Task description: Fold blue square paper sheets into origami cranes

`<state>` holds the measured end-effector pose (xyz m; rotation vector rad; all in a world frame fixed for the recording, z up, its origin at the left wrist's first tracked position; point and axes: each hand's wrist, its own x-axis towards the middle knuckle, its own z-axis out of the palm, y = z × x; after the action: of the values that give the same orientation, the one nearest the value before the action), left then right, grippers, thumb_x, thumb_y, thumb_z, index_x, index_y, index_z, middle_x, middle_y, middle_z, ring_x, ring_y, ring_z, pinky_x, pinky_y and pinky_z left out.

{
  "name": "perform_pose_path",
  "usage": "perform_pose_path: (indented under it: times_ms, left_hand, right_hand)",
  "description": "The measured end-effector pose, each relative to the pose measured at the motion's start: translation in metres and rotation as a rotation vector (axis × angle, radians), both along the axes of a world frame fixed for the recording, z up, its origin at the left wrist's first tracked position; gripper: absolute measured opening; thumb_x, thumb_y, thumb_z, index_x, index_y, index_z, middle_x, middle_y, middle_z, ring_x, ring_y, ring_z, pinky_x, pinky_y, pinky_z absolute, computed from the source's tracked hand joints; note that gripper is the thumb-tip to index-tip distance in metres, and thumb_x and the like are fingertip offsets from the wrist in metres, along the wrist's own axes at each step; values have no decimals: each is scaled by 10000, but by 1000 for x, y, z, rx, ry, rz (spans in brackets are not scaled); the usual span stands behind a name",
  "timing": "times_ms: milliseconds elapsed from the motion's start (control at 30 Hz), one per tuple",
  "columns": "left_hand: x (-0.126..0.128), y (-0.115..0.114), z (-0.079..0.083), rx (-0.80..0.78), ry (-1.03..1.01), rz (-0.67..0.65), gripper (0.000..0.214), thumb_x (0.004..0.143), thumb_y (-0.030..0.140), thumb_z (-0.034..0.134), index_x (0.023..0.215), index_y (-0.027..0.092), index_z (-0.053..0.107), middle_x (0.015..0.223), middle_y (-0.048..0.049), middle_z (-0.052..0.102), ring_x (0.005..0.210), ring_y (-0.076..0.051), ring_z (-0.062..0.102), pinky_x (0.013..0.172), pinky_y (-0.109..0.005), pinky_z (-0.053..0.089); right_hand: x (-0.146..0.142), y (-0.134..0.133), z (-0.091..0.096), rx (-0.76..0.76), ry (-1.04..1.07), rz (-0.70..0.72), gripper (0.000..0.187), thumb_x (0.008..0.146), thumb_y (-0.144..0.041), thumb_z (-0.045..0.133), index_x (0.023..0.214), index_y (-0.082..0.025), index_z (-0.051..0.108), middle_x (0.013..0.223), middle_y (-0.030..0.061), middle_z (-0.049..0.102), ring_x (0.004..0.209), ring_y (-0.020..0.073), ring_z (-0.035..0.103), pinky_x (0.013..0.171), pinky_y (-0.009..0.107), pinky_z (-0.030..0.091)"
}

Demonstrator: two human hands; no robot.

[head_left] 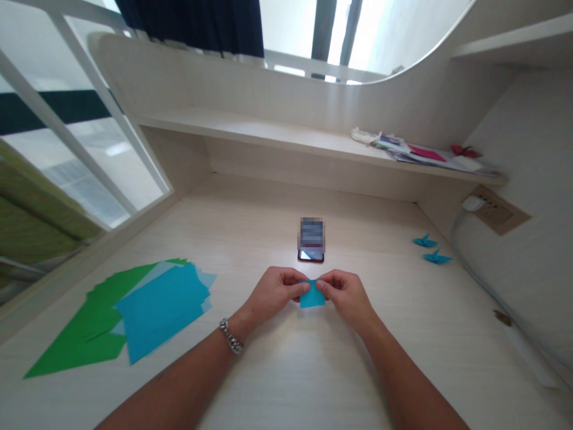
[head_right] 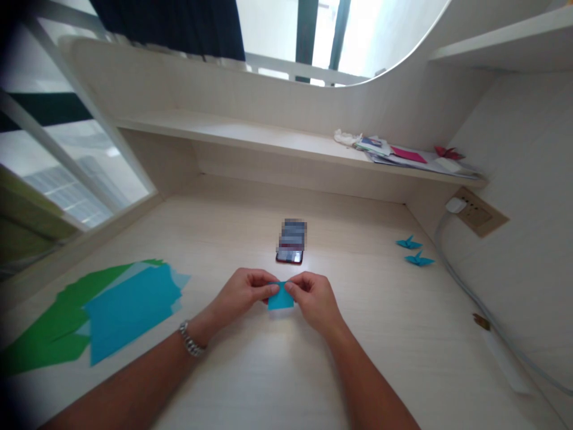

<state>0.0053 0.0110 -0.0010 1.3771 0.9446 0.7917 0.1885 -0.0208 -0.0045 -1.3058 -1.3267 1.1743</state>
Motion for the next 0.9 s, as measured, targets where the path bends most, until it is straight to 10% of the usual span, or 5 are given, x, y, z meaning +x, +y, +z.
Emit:
perform_pose_path:
  times_ms: [900]
  left_hand:
    - [-11,2,14,-72,-170,-45,105,662,111,701,760,124,736,638,-30,691,591,-119,610,573,-217,489]
  right_hand:
    - [-6,-8,8,-127,363,51,202,551,-198,801,749,-176,764,669,56,715,584,165,637,547,280,533]
